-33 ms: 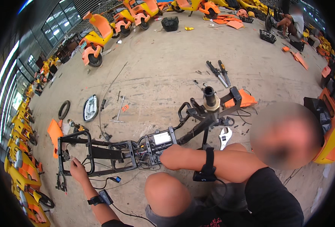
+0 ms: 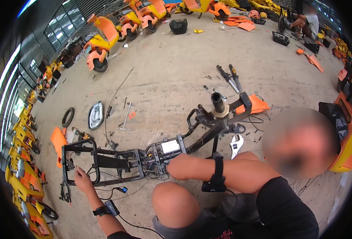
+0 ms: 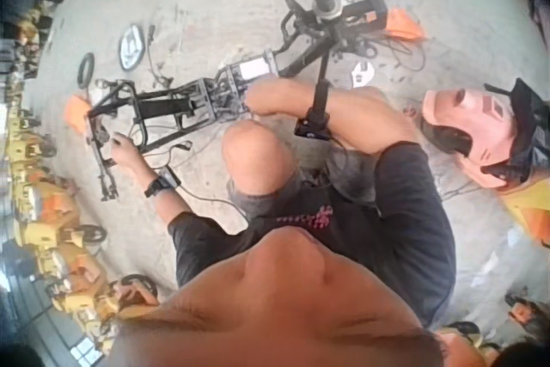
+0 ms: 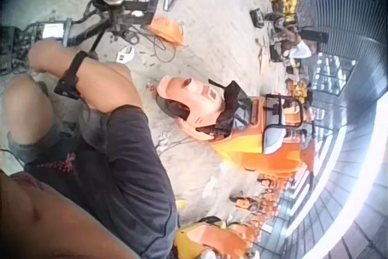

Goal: The person uses a wrench to loosen a nut on the scooter's steering stem, then removes a black plastic clamp and adjusts the stem components by hand.

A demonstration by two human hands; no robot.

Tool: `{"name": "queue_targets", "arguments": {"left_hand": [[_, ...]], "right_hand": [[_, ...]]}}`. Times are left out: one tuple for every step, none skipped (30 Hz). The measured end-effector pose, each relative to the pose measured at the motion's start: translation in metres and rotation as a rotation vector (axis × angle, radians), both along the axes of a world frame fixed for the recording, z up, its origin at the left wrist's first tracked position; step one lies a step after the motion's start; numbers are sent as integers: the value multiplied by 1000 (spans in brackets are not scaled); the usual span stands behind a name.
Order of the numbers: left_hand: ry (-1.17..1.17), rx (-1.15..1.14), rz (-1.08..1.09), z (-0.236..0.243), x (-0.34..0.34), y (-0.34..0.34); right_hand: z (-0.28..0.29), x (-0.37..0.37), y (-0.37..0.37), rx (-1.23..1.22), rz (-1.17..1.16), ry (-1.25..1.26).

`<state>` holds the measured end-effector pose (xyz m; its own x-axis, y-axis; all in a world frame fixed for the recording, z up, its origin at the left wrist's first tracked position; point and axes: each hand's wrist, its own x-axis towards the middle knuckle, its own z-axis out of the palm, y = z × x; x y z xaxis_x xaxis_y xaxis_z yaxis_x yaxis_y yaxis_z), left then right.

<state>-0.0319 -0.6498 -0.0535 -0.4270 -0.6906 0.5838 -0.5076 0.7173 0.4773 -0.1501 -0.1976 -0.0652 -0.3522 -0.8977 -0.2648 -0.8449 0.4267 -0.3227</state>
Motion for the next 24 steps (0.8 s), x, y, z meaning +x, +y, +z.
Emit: {"name": "queue_targets", "arguments": {"left_hand": [[-6, -77, 45, -1, 4, -6], [37, -113, 70, -4, 4, -6], [81, -144, 92, -6, 2, 1], [125, -174, 113, -7, -1, 7], [117, -46, 107, -7, 1, 12], [169, -73, 34, -9, 3, 18], [220, -98, -41, -13, 8, 22], [272, -123, -116, -17, 13, 26], [78, -336, 1, -26, 18, 26], [-67, -496, -45, -32, 18, 38], [-65, -556, -81, -40, 12, 50], [-64, -618, -105, -36, 10, 69], [-95, -618, -111, -35, 7, 71], [-126, -619, -118, -34, 4, 70], [-160, -618, -107, -34, 11, 66], [-197, -608, -108, -34, 15, 62], [-234, -597, -109, -35, 18, 58], [-271, -592, -114, -30, 19, 57], [-324, -535, -130, -27, 20, 58], [-332, -542, -136, -25, 19, 58], [-338, -549, -143, -24, 16, 64], [-343, -555, -151, -22, 13, 69], [-400, -449, -166, -19, 11, 72], [-446, -448, -186, -12, 11, 72]], "right_hand": [[2, 2, -3, -24, -7, 0], [-1, 5, -4, -40, -24, 0], [1, 7, -3, -52, -45, -1], [2, 8, -1, -49, -40, 1], [4, 8, 1, -46, -36, 5], [8, 9, 1, -48, -24, 2], [22, 9, 2, 19, -21, -26], [26, 6, 2, 46, -18, -24], [29, 5, 2, 70, -17, -26], [29, 4, 4, 101, -25, -35], [14, 1, 1, 59, -83, -27], [13, -3, 2, 34, -91, -31], [11, -6, 4, 8, -101, -36], [10, -10, 5, -17, -110, -40], [16, -10, 0, 53, -103, -55], [21, -8, -1, 62, -86, -48], [25, -6, -1, 72, -69, -41], [29, -5, -1, 76, -57, -36], [28, -5, -2, 60, -54, -29], [26, -4, -3, 44, -51, -23], [24, -4, -4, 30, -50, -14], [22, -4, -5, 31, -52, -21], [19, -4, -6, 33, -55, -27], [18, -2, -9, 33, -45, -34]]}}
